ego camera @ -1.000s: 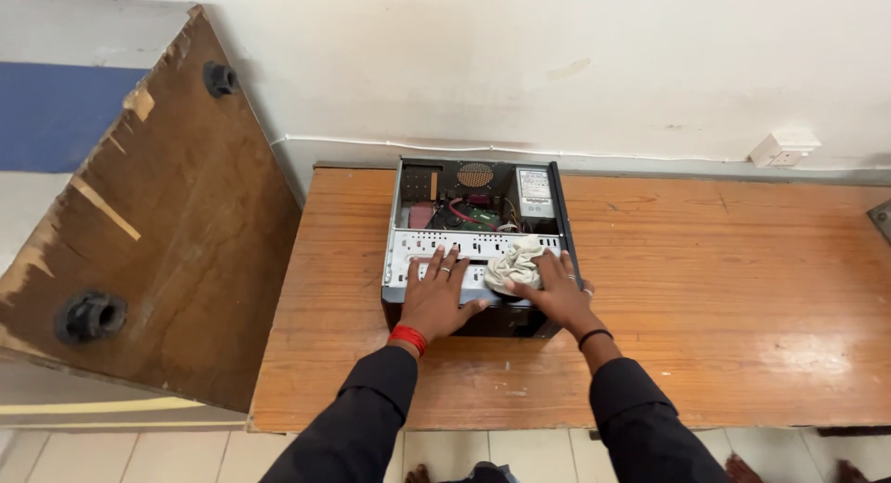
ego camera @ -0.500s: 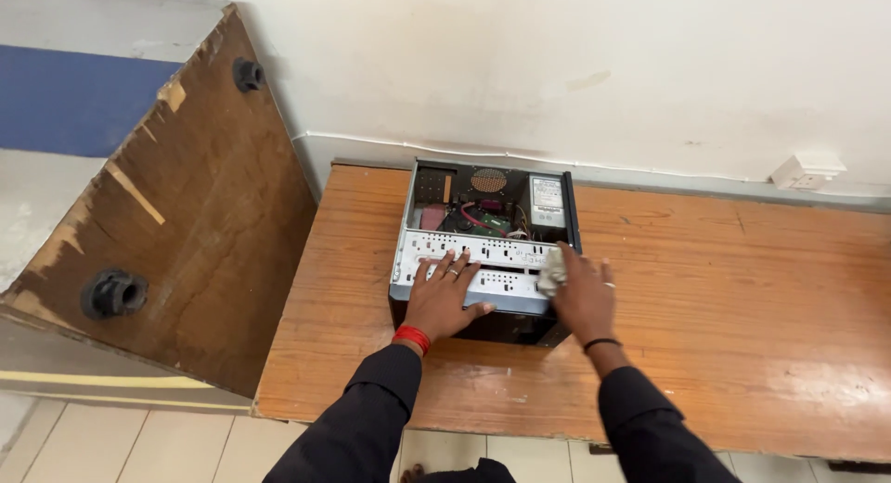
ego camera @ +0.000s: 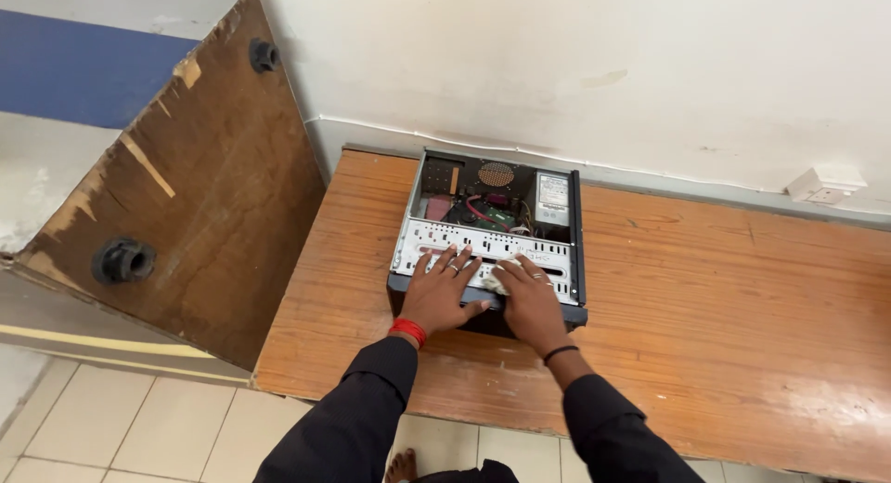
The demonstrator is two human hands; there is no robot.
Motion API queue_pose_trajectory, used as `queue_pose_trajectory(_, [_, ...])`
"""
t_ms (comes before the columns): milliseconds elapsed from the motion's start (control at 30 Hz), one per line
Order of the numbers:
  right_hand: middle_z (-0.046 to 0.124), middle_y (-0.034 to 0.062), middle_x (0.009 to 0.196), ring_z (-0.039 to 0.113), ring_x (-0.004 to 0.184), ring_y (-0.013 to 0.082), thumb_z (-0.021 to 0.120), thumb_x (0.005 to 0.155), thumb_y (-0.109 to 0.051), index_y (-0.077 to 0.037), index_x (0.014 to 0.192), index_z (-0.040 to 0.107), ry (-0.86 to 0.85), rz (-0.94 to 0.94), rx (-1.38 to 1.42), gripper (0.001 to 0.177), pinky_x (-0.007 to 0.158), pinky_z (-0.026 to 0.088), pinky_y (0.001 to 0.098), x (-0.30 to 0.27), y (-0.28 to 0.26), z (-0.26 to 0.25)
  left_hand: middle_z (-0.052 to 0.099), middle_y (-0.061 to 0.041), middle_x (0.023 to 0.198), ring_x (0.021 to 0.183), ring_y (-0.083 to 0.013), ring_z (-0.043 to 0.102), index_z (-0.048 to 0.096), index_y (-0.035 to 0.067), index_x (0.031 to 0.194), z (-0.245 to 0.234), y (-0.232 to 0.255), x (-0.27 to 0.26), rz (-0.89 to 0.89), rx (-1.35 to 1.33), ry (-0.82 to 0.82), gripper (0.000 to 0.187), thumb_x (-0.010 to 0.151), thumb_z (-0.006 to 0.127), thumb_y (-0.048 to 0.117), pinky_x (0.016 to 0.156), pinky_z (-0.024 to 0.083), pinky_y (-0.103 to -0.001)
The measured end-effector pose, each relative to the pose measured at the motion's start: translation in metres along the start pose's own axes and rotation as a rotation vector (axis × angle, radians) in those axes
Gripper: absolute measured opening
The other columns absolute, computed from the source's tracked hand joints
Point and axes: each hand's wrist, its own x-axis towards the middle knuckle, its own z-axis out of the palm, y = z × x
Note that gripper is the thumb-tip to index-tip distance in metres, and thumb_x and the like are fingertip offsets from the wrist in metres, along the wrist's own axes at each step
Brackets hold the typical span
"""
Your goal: Cleaning the internal chassis and components of a desktop computer case using a white cloth.
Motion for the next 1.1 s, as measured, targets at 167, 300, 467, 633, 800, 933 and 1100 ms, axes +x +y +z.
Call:
queue_pose_trajectory(167, [0.063,0.0042,0.140,0.050,0.137,0.0331,0.064,0.073,0.004,-0.013,0.125,0.069,-0.085,0.062,0.020,0.054,0.110,0.044,0.0457,-0.024,0.051,-0.035,0.038,-0.005,0.163,0.152,-0.0264,0.029,0.044,0.020,0.154,0.002,0.000,-0.004,-0.020,-0.014,0.002,0.086,0.090,0.044,0.076,0.121,0.015,-0.056])
queue_pose_trajectory(300, [0.062,0.0055,0.144,0.051,0.139,0.0342,0.058,0.076,0.012,-0.012,0.129,0.068,0.050,0.099,0.084,0.058,0.110,0.046,0.0459,-0.037,0.061,-0.034,0.039,-0.004,0.163,0.153,-0.0261,0.028,0.045,0.022,0.154,0.002,0.002,-0.004,-0.028,-0.019,-0.007,0.085,0.089,0.045,0.076,0.121,0.015,-0.057])
queue_pose_trajectory(467, [0.063,0.0074,0.140,0.050,0.137,0.0373,0.058,0.074,0.012,-0.010,0.125,0.069,0.189,0.248,0.078,0.057,0.109,0.043,0.0497,-0.034,0.020,0.002,0.037,-0.005,0.164,0.153,-0.0260,0.027,0.044,0.019,0.154,-0.024,0.009,-0.001,0.003,-0.017,-0.040,0.093,0.083,0.050,0.079,0.120,0.014,-0.059])
queue_pose_trajectory(633, [0.064,0.0072,0.139,0.051,0.136,0.0371,0.057,0.073,0.013,-0.012,0.127,0.070,0.246,0.309,0.163,0.060,0.109,0.041,0.0495,-0.005,-0.032,0.030,0.033,-0.007,0.162,0.151,-0.0280,0.025,0.043,0.014,0.154,-0.018,0.003,0.002,0.067,-0.016,-0.103,0.101,0.076,0.063,0.076,0.118,0.013,-0.060])
queue_pose_trajectory(800, [0.066,0.0062,0.138,0.053,0.135,0.0351,0.060,0.073,0.013,-0.012,0.128,0.070,0.221,0.251,0.207,0.062,0.108,0.042,0.0485,0.010,-0.066,0.038,0.036,-0.004,0.171,0.155,-0.0244,0.032,0.058,0.018,0.144,0.011,-0.010,-0.003,0.139,0.260,0.120,0.063,0.088,0.073,0.043,0.123,0.021,-0.055])
queue_pose_trajectory(933, [0.064,0.0073,0.140,0.053,0.135,0.0363,0.064,0.070,0.012,-0.010,0.127,0.069,0.201,0.177,0.170,0.061,0.111,0.043,0.0481,-0.005,-0.035,0.010,0.030,-0.006,0.172,0.158,-0.0263,0.025,0.069,0.018,0.111,-0.033,0.003,-0.003,0.120,0.187,-0.189,0.041,0.089,0.072,0.053,0.123,0.017,-0.057])
queue_pose_trajectory(1100, [0.061,0.0085,0.143,0.054,0.129,0.0381,0.070,0.073,0.009,-0.009,0.126,0.068,0.108,0.347,0.079,0.056,0.108,0.044,0.0470,-0.037,0.034,-0.023,0.037,-0.009,0.161,0.150,-0.0286,0.029,0.041,0.008,0.152,-0.017,0.000,0.000,0.059,-0.022,-0.015,0.102,0.079,0.070,0.073,0.120,0.017,-0.059])
